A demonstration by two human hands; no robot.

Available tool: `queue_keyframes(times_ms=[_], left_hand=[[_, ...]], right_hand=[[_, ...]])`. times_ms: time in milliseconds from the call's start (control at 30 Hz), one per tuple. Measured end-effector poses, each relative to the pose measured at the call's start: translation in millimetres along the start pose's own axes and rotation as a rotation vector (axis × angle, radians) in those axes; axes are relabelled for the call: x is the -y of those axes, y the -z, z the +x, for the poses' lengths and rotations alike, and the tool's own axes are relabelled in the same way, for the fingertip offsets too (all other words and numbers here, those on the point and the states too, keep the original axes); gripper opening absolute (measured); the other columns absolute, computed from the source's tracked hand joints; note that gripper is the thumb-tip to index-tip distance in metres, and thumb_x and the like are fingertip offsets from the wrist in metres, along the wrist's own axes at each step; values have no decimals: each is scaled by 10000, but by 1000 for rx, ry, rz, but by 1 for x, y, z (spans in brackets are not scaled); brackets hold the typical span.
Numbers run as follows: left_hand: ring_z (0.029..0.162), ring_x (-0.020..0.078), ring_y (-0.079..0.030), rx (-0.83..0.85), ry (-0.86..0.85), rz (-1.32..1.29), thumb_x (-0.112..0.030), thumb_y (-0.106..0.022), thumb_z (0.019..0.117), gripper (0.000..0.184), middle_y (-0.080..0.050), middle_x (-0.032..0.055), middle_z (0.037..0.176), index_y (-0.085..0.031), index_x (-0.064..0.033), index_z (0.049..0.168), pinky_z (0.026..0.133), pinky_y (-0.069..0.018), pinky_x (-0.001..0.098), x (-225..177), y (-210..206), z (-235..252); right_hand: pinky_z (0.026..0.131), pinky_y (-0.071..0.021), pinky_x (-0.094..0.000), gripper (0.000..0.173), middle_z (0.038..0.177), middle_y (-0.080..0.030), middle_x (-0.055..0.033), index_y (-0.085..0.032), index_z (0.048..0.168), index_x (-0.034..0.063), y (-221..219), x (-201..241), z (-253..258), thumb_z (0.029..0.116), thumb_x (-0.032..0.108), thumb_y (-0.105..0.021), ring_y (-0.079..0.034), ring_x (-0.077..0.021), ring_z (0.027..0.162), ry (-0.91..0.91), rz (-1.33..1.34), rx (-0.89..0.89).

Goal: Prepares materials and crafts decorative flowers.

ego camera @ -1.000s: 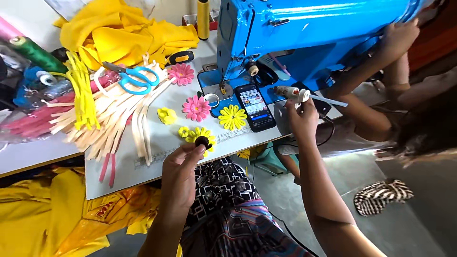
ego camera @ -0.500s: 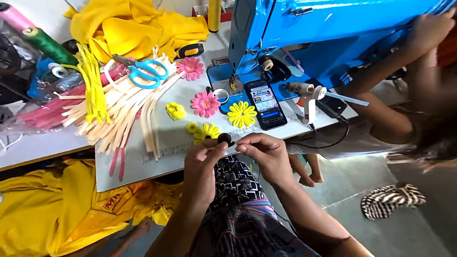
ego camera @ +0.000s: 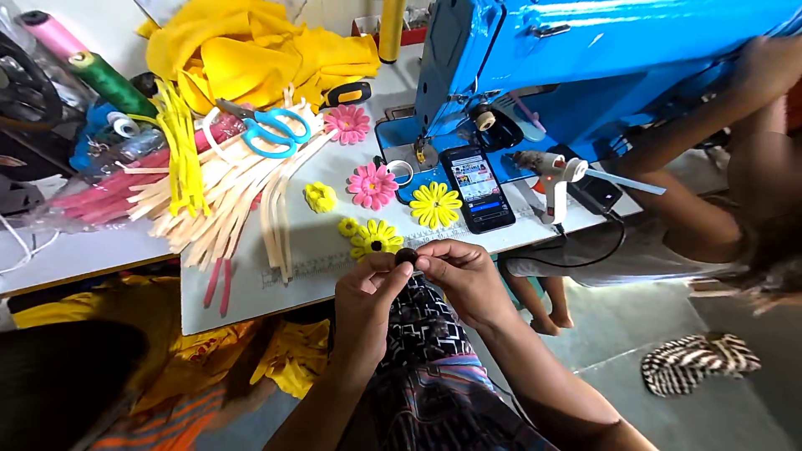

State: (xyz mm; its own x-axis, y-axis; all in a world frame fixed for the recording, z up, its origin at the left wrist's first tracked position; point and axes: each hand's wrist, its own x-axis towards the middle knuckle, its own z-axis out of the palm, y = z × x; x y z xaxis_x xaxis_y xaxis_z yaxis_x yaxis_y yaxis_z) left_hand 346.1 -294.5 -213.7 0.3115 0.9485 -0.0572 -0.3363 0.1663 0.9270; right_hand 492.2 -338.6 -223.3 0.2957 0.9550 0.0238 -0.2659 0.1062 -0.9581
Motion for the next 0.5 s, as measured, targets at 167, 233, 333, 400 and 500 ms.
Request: queue_keyframes(times_ms=[167,233,333,400,500], left_hand=[[915,65,-672,75,-107,207,-23,-682,872,113,-701,-30,914,-708,-115,811,846,-569,248,6,11,-2],[936,73,-673,144,-91,287,-50,-696,869,95,-704,-26,934,-710,-119,805,857,-571,257,5,19,-3],[924,60,-666,266,-67,350,-73,-712,862,78,-699,-37,926,-715,-124,803,851,-568,246,6,30,-6],[926,43,-662,312,-48,349,-81,-703,872,62,-696,-49,928,-719,-117,822,854,-562,228,9,34,-11],[947,24,-657,339,30,255,-70,-651,909,72,-696,-53,960,-713,-95,880,867,-555,214,14,31,-21]], right_hand=[[661,-531,-163,100,764,-712,55,-771,894,118,9,9,0,868,32,-727,-627,12,685,-115,-39,87],[654,-526,-160,107,753,-705,59,-756,874,112,17,12,2,853,14,-718,-620,14,679,-179,-78,177],[669,-540,-170,105,760,-699,70,-737,871,99,27,12,-1,851,0,-710,-631,12,698,-212,-139,330],[665,-531,-163,102,759,-689,92,-727,864,120,29,11,-6,862,20,-708,-623,26,699,-210,-152,380],[677,-529,-158,95,785,-700,110,-739,868,148,33,9,-12,878,62,-700,-627,40,721,-201,-140,409]])
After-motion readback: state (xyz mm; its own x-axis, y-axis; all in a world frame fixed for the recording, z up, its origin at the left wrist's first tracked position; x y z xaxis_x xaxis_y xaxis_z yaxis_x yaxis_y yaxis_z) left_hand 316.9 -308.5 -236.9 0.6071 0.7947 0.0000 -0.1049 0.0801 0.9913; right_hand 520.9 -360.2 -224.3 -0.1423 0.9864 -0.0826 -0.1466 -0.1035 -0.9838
